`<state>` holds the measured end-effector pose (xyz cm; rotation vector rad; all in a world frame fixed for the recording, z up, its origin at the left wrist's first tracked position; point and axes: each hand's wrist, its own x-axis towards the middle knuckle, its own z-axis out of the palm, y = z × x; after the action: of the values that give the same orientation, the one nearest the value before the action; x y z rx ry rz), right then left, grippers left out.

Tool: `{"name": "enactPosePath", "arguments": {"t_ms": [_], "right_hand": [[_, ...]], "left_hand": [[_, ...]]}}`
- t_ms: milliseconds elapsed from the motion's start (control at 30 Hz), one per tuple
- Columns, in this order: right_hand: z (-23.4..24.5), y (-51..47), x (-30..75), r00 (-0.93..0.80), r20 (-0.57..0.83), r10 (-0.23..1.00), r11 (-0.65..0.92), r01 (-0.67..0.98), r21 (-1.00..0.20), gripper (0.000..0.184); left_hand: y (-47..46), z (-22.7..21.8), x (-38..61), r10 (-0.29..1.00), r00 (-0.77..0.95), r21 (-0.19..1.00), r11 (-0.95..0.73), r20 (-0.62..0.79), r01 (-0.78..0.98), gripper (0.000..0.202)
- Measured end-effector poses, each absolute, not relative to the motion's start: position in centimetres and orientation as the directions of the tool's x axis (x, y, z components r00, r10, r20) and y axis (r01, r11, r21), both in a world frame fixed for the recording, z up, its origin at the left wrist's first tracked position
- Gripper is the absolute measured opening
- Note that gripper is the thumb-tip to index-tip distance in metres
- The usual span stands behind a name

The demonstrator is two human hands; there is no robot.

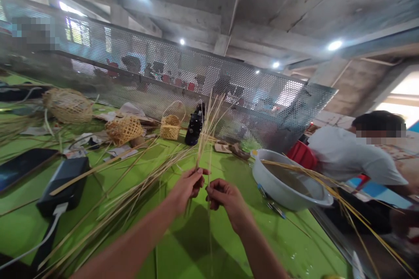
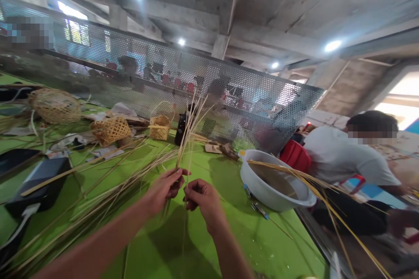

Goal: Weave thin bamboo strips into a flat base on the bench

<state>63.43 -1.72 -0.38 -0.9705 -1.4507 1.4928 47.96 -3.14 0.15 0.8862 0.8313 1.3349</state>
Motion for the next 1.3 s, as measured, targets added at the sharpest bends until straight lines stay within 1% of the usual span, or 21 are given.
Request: {"name": "enactPosePath", "arguments": {"t_ms": [133, 300, 400, 500, 633, 700, 767, 833, 933, 1067, 1133, 1233, 1300], "right_hand": [[0.0, -1.7, 63.7, -0.263, 0.092, 0.960, 0.071, -0.087, -0.994, 0.040], [0.6, -1.7, 63.8, -0.154, 0.157, 0.975, 0.149, -0.066, -0.987, 0.039], [1.0, -1.8, 63.8, -0.120, 0.212, 0.970, 0.205, -0.067, -0.976, 0.036], [1.6, -2.3, 63.8, -0.081, 0.310, 0.947, 0.305, -0.061, -0.950, 0.031], [2.7, -3.3, 64.3, -0.007, 0.482, 0.876, 0.482, -0.007, -0.876, 0.020], [3.0, -3.6, 64.4, -0.017, 0.512, 0.859, 0.512, 0.029, -0.858, 0.017], [2.7, -3.5, 64.3, -0.075, 0.478, 0.875, 0.482, 0.047, -0.875, 0.016], [1.9, -3.2, 63.9, -0.148, 0.402, 0.903, 0.413, 0.046, -0.910, 0.015], [0.4, -2.6, 62.8, -0.221, 0.291, 0.931, 0.307, 0.040, -0.951, 0.013], [-1.2, -1.7, 61.5, -0.272, 0.170, 0.947, 0.179, 0.007, -0.984, 0.011], [-2.0, -1.3, 61.2, -0.343, 0.138, 0.929, 0.146, -0.004, -0.989, 0.010], [-3.4, -0.3, 61.2, -0.371, 0.119, 0.921, 0.138, 0.023, -0.990, 0.012], [-4.4, 0.6, 61.4, -0.402, 0.080, 0.912, 0.095, 0.018, -0.995, 0.014]], "left_hand": [[-3.4, -0.1, 48.3, 0.994, 0.112, 0.903, 0.049, -0.001, -0.426, 0.039], [-3.5, -0.4, 48.6, 0.987, 0.162, 0.910, 0.071, -0.004, -0.408, 0.036], [-3.4, -0.4, 48.7, 0.981, 0.193, 0.922, 0.059, 0.017, -0.383, 0.037], [-3.4, -0.4, 48.8, 0.972, 0.232, 0.926, 0.043, 0.049, -0.375, 0.037], [-3.3, -0.3, 48.6, 0.974, 0.218, 0.921, 0.027, 0.064, -0.389, 0.035], [-3.2, -0.2, 48.4, 0.977, 0.202, 0.918, 0.023, 0.063, -0.397, 0.035], [-3.2, -0.2, 48.4, 0.979, 0.188, 0.915, 0.007, 0.075, -0.402, 0.035], [-3.1, -0.2, 48.3, 0.981, 0.176, 0.910, -0.001, 0.081, -0.416, 0.035], [-3.2, -0.2, 48.3, 0.991, 0.126, 0.896, 0.018, 0.043, -0.443, 0.038], [-3.2, -0.4, 48.0, 0.996, 0.084, 0.906, 0.031, 0.005, -0.421, 0.046], [-3.1, -0.5, 47.9, 0.998, 0.068, 0.906, 0.038, -0.010, -0.421, 0.048], [-3.1, -0.5, 47.8, 0.999, 0.047, 0.898, 0.021, 0.000, -0.440, 0.050], [-3.3, -0.3, 47.9, 0.999, 0.050, 0.892, 0.025, -0.003, -0.452, 0.054]]}}
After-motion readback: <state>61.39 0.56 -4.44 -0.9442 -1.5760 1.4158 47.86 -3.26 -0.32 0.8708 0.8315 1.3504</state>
